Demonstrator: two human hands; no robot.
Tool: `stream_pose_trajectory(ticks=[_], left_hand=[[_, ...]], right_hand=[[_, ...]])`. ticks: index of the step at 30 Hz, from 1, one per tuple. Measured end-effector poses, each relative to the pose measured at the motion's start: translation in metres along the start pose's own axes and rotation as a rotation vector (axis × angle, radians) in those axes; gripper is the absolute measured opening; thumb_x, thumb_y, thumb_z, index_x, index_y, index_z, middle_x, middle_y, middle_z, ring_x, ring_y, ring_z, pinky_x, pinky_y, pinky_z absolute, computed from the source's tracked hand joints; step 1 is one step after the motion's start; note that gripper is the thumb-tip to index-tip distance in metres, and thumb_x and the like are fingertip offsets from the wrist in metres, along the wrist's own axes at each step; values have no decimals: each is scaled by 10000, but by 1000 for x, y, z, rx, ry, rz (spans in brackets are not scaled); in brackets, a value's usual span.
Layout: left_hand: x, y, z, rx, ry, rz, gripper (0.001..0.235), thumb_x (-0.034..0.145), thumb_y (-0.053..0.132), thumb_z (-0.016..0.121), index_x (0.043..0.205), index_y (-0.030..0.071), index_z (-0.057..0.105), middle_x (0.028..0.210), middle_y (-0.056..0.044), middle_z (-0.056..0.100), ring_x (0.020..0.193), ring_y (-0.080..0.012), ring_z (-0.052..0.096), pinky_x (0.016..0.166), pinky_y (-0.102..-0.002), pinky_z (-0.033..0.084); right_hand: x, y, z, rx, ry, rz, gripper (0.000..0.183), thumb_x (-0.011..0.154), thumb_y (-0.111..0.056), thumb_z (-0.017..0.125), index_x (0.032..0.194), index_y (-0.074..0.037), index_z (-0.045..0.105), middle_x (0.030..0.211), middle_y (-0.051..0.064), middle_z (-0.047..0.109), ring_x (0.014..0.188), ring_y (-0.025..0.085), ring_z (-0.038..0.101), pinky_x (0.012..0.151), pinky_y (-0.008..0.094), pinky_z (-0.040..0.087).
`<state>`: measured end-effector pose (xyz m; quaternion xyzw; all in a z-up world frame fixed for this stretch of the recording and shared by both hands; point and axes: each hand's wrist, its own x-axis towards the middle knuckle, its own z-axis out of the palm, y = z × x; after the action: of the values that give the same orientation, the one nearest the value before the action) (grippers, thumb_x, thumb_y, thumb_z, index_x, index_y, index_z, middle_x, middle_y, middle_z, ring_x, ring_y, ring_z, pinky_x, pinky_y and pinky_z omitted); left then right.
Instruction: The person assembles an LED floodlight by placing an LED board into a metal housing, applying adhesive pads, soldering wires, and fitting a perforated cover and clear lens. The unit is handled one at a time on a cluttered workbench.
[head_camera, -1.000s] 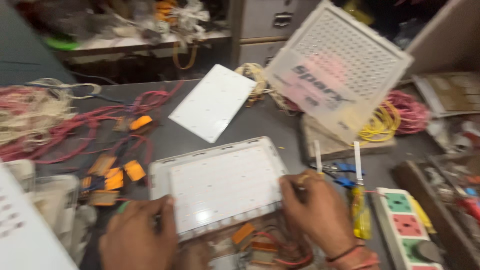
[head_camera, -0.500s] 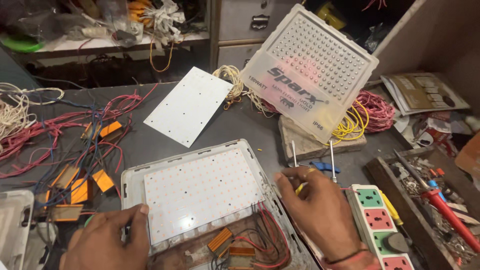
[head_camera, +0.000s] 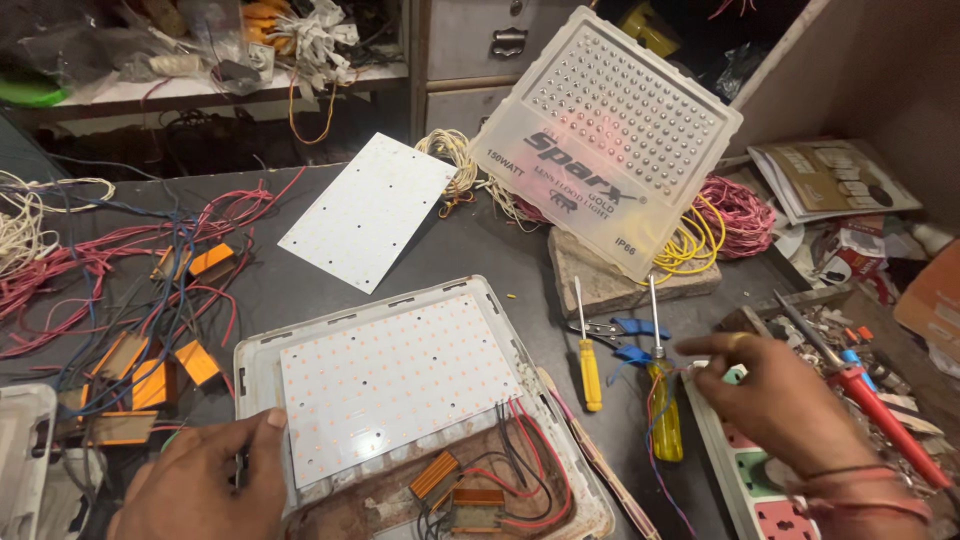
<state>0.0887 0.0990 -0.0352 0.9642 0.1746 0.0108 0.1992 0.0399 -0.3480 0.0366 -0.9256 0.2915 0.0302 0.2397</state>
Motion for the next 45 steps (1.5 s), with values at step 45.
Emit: stream_pose_trajectory(ticks=[45], left_hand=[[-16, 33, -36, -787, -135, -154, 484, 832, 293, 784, 1243, 71, 660, 892, -79, 820, 823, -138, 757, 735, -297, 573]], right_hand=[[-58, -130, 87, 24, 17, -377, 365, 826, -389, 802, 1037, -91, 812, 802, 125, 707, 696, 260, 635, 630, 401, 521]])
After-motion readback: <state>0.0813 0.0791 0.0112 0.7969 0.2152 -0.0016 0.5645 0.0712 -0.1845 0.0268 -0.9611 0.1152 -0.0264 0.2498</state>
